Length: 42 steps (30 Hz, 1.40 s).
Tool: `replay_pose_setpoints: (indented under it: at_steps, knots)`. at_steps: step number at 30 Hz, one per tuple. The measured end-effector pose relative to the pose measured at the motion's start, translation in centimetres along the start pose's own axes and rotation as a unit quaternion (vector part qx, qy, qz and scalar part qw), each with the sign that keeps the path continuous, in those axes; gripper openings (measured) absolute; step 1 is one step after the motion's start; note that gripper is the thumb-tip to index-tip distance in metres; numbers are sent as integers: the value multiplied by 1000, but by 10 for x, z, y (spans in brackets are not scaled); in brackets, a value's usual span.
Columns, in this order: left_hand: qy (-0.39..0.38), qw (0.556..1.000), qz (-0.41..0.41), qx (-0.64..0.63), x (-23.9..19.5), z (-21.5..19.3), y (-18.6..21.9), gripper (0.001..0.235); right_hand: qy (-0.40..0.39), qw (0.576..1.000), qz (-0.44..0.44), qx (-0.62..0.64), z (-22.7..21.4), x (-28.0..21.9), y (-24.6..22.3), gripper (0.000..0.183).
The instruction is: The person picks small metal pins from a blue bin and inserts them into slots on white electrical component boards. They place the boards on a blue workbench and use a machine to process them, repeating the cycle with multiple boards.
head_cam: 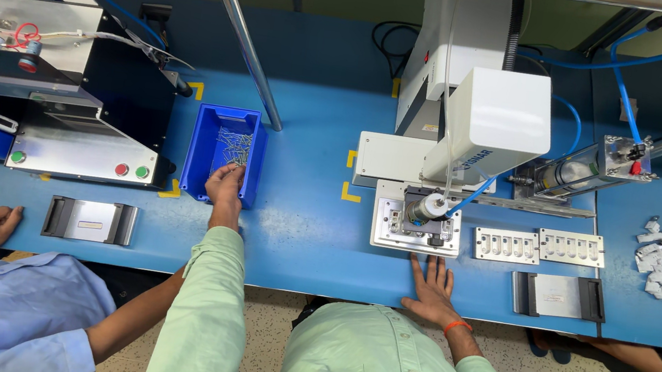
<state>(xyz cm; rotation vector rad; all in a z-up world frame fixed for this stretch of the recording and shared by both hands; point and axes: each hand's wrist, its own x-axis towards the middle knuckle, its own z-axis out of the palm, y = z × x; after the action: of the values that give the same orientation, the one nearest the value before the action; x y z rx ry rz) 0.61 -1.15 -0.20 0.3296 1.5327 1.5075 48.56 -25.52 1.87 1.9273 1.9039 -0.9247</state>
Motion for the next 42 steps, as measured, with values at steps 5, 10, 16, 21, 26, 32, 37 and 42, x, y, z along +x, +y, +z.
replay_pose_setpoints:
  at_steps: [5,10,16,21,26,32,37,42]
  knots:
    - [-13,1000,-1,3,0,0,1,19,3,1000,-5,8,0,0,0,121]
    - [-11,1000,-13,9,-1,0,1,23,4,1000,-5,9,2,0,1,120]
    - [-20,1000,-2,13,-1,1,3,24,10,1000,-8,14,4,1,2,120]
    - [-14,1000,-12,17,0,2,4,29,0,1000,-3,13,5,2,3,120]
    - [-9,995,-36,-90,3,-2,1,38,7,1000,-7,14,6,3,4,121]
    - [-36,960,-23,-277,-12,-18,12,38,3,1000,-9,-18,1,3,6,119]
    - [-95,941,-94,-311,-87,-32,39,39,-5,998,-66,12,-36,-19,-2,88]
    - [-185,943,-174,-216,-185,-5,43,39,22,971,-152,182,-106,-74,-50,45]
